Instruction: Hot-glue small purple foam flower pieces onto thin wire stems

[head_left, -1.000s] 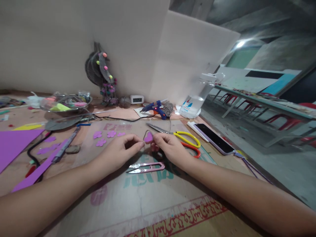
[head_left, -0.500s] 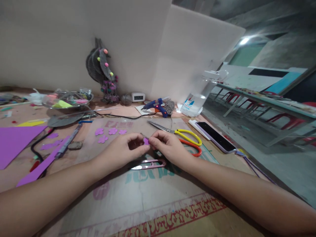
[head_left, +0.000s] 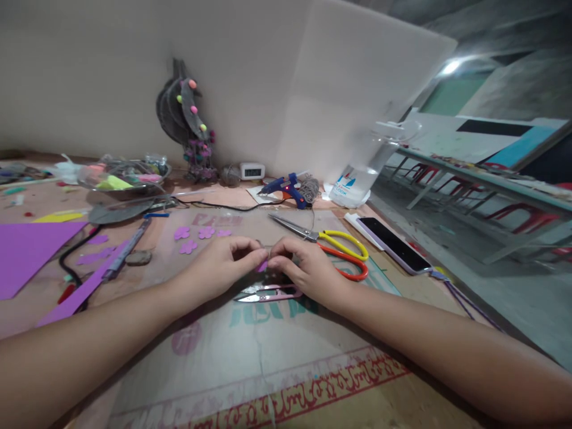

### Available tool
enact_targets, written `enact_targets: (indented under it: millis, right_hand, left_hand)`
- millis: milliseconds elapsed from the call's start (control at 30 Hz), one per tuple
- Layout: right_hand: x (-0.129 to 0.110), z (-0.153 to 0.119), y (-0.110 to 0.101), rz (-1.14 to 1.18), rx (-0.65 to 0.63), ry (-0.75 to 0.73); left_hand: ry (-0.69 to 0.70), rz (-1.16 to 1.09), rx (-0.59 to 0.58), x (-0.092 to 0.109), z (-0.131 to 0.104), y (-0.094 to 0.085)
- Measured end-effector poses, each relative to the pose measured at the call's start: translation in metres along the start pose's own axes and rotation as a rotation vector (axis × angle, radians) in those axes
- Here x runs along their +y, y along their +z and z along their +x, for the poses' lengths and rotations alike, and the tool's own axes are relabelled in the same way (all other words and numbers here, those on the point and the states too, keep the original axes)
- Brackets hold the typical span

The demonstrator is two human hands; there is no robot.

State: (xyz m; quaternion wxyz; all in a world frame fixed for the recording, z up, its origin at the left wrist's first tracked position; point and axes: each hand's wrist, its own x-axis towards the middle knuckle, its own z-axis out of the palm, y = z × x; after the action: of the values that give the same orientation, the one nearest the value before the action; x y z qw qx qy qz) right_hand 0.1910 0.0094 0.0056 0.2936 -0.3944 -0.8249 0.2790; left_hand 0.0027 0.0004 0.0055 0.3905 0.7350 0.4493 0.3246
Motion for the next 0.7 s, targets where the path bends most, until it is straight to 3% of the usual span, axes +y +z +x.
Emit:
enact_targets:
  millis: [133,367,500,700]
  right_hand:
    - [-0.002,0.0002,-0.0037,0.066,-0.014,-0.005]
    - [-0.0084,0.0023,-0.004,0.134,0.002,0.186]
    - [-0.0062,0.0022,-0.002,0.203,-0.028,0.216]
    - [-0.0054,0.0036,-0.0038,0.257,0.049,0.221]
  left_hand:
    - [-0.024,-0.05,0.03,0.0009,0.0001,0.0004]
    - [-0.058,-0.097,0.084,0.003,-0.0003,-0.001]
    - [-0.061,-0.112,0.083,0.0011,0.0007,-0.0013]
    - [-0.072,-0.149,0.068,-0.0003,0.0008,0.0015]
